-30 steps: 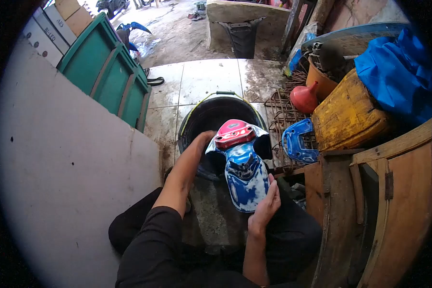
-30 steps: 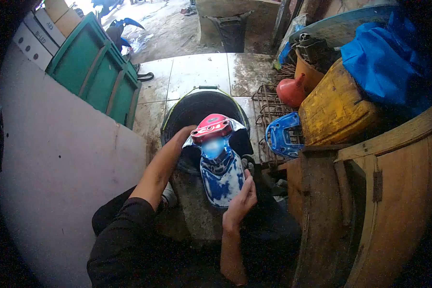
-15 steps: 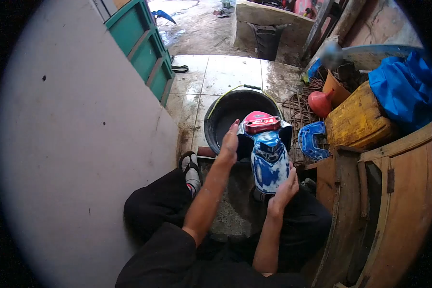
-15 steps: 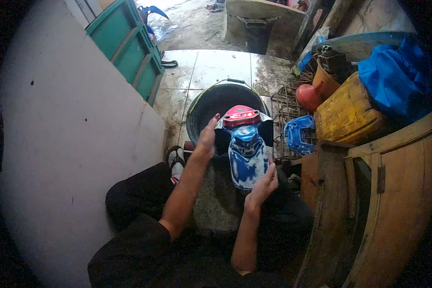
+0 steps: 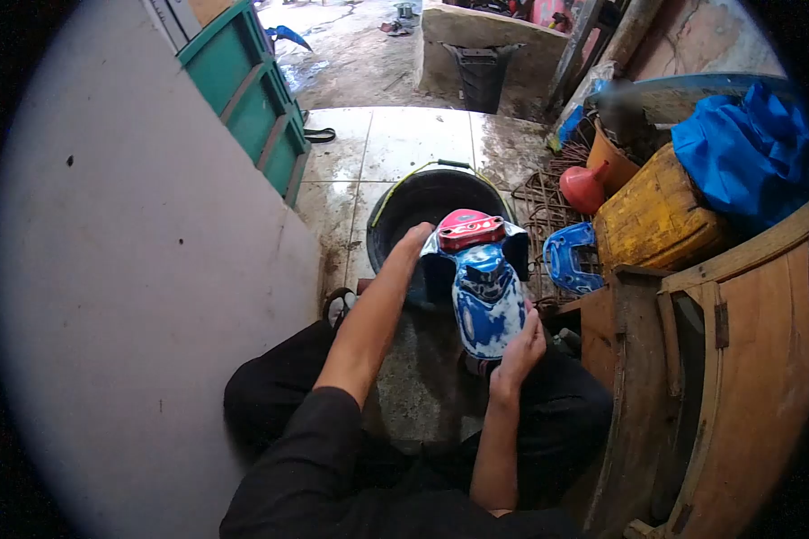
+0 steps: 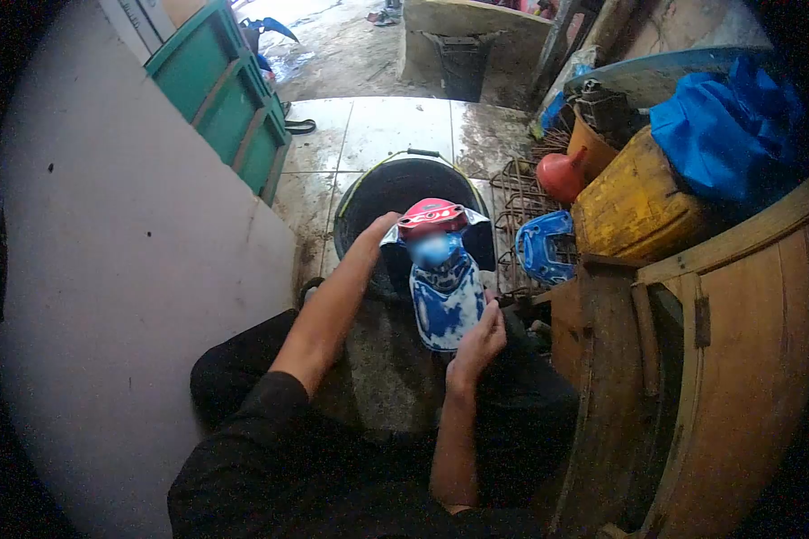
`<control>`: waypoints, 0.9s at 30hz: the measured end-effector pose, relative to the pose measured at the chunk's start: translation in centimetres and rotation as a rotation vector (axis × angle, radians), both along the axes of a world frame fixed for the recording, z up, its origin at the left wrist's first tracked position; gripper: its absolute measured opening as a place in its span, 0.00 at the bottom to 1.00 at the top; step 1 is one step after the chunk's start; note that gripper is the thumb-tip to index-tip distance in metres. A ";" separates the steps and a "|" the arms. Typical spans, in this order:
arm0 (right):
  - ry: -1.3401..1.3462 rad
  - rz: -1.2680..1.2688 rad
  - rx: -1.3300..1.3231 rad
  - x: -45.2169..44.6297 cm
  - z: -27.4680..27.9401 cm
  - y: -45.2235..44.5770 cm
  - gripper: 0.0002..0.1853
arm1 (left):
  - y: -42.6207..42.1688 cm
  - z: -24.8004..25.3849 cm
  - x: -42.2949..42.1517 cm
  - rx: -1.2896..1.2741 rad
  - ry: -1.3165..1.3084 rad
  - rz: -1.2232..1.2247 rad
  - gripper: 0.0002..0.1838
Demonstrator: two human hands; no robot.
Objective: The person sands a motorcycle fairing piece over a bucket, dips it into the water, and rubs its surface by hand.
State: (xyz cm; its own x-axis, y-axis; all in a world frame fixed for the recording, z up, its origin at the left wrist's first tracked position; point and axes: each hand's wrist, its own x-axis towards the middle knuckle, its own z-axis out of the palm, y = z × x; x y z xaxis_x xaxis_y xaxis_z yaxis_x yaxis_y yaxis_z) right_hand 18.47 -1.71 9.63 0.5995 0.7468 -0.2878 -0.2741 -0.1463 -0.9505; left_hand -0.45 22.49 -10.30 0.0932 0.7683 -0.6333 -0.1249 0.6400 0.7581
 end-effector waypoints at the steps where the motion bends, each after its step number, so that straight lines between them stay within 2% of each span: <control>1: -0.042 0.010 -0.011 -0.1 0.3 0.0 0.24 | 0.3 -0.6 -0.3 0.004 0.214 -0.074 0.17; 4: -0.014 0.018 0.004 -0.3 0.9 0.1 0.24 | 1.2 -2.6 -1.3 0.020 0.670 -0.255 0.17; 6: -0.014 0.035 0.016 0.0 0.3 0.1 0.25 | 1.0 -3.6 -1.3 0.036 0.818 -0.301 0.17; 8: -0.028 0.030 0.013 0.1 0.0 0.0 0.25 | 0.6 -4.2 -1.0 0.063 0.845 -0.277 0.17; 10: -0.038 0.036 0.010 0.0 0.4 -0.2 0.26 | 0.3 -3.8 -0.9 0.077 0.734 -0.198 0.17; 14: 0.015 0.030 0.032 -0.1 0.6 -0.1 0.25 | 0.4 -1.1 -1.3 0.000 -0.085 0.160 0.18; 15: 0.015 0.043 0.046 0.0 0.4 -0.2 0.25 | 0.0 -0.4 -1.4 -0.013 -0.196 0.217 0.18; 17: 0.015 0.044 0.045 0.3 -0.9 -0.2 0.25 | -0.4 -0.3 -2.1 -0.001 -0.164 0.308 0.21; 19: 0.016 0.050 0.051 0.4 -1.1 0.1 0.25 | -3.8 7.4 -0.3 0.139 -0.463 0.465 0.18; 21: -0.029 0.043 0.030 0.4 -1.1 0.0 0.25 | -6.3 11.3 0.3 0.196 -0.407 0.448 0.20; 24: -0.022 0.044 0.064 0.3 -1.0 0.0 0.25 | -8.8 14.2 1.2 0.308 -0.386 0.327 0.21; 26: -0.037 0.058 0.067 0.6 -1.6 -0.1 0.25 | -9.9 14.9 2.0 0.586 -0.113 0.220 0.20; 27: -0.035 0.065 0.067 0.5 -1.4 -0.2 0.25 | -10.7 14.9 2.5 0.586 -0.109 0.225 0.20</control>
